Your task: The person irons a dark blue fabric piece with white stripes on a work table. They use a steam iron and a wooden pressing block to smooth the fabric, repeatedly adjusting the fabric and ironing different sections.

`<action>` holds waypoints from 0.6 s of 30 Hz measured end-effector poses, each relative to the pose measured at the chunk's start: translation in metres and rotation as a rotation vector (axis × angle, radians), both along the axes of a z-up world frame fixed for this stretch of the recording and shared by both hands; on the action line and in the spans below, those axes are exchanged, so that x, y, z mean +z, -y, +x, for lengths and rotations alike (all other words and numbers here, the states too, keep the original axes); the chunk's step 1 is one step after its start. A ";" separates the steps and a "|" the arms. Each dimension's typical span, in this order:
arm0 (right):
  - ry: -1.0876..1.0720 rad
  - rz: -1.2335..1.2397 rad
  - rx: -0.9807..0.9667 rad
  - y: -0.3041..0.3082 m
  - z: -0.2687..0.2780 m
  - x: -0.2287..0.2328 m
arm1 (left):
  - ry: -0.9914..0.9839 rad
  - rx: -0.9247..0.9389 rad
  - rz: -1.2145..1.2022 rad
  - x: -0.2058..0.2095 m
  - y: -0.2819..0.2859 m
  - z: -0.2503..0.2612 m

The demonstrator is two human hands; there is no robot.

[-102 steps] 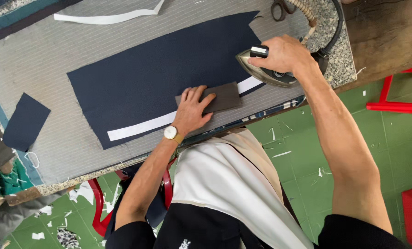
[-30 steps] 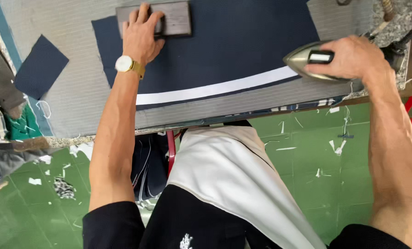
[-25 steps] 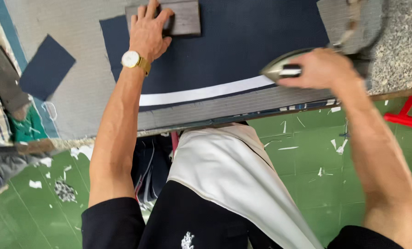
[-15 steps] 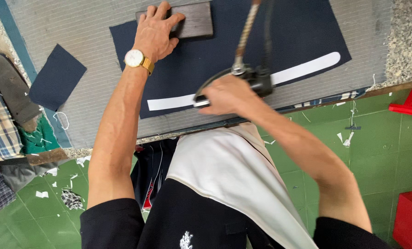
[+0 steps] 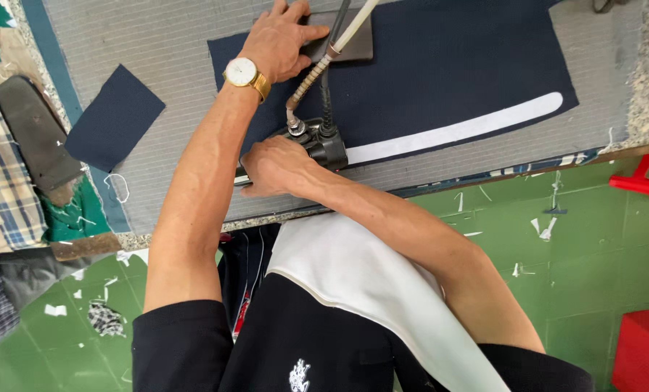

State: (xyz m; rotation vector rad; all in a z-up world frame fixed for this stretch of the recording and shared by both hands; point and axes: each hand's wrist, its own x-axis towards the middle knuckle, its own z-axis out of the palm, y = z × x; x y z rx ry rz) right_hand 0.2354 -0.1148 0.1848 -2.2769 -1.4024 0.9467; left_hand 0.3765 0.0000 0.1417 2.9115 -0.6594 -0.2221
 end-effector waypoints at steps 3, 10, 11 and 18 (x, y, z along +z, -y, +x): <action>-0.005 -0.082 0.049 -0.001 0.004 0.011 | -0.025 0.011 -0.002 -0.001 0.000 0.001; -0.007 -0.040 0.038 0.001 0.003 0.008 | 0.031 0.028 -0.008 -0.010 0.002 -0.001; -0.003 -0.026 0.028 0.001 0.002 0.006 | 0.022 0.040 -0.003 -0.009 0.004 -0.001; 0.066 0.043 0.024 0.002 -0.001 -0.002 | 0.022 0.066 0.008 -0.007 0.007 -0.003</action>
